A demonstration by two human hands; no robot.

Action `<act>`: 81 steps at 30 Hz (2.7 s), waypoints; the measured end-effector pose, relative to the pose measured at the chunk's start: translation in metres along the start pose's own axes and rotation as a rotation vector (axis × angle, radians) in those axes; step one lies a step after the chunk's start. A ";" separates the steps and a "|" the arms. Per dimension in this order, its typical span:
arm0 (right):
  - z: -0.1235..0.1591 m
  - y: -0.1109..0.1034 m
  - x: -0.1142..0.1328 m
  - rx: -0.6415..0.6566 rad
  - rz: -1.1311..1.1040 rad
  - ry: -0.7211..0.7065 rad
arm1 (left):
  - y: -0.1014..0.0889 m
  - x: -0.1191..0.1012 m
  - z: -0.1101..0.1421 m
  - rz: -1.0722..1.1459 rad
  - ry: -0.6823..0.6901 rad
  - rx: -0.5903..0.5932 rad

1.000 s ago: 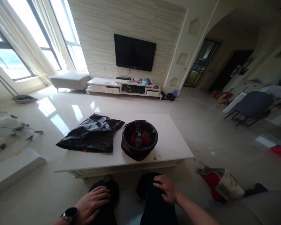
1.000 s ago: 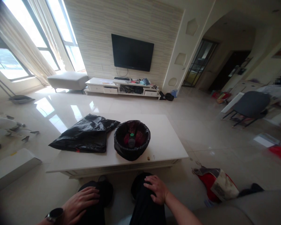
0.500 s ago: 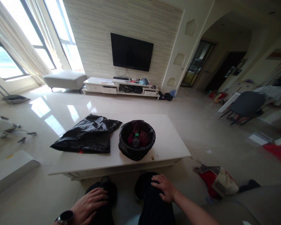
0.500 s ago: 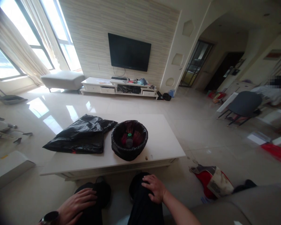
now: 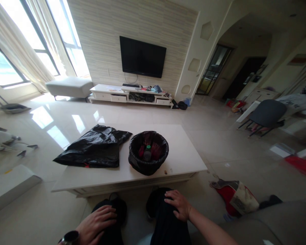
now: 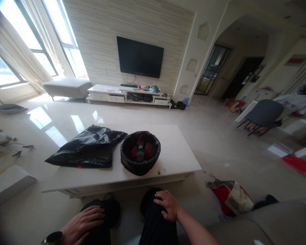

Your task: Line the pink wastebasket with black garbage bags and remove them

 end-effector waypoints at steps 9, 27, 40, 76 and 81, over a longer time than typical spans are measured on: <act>0.000 -0.001 0.000 0.003 0.007 0.002 | -0.007 0.002 0.001 -0.026 0.036 0.036; -0.003 -0.006 0.005 0.014 0.002 0.019 | -0.011 -0.010 -0.007 0.012 -0.019 -0.011; -0.001 -0.005 0.004 0.000 0.020 0.025 | -0.024 -0.008 -0.014 0.014 0.040 0.022; 0.001 -0.001 0.002 -0.019 0.027 0.034 | -0.027 -0.008 -0.017 0.032 0.084 0.083; 0.001 0.000 0.002 -0.030 0.019 0.034 | -0.019 -0.008 -0.015 0.023 0.064 0.048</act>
Point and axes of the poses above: each hand's wrist, its own z-axis away from the middle knuckle, its own y-axis out of the palm, x = y × z, the point moved 1 cm from there along -z, towards the middle knuckle, and after that the axes turned 1 degree about -y, right-handed, at the moved point
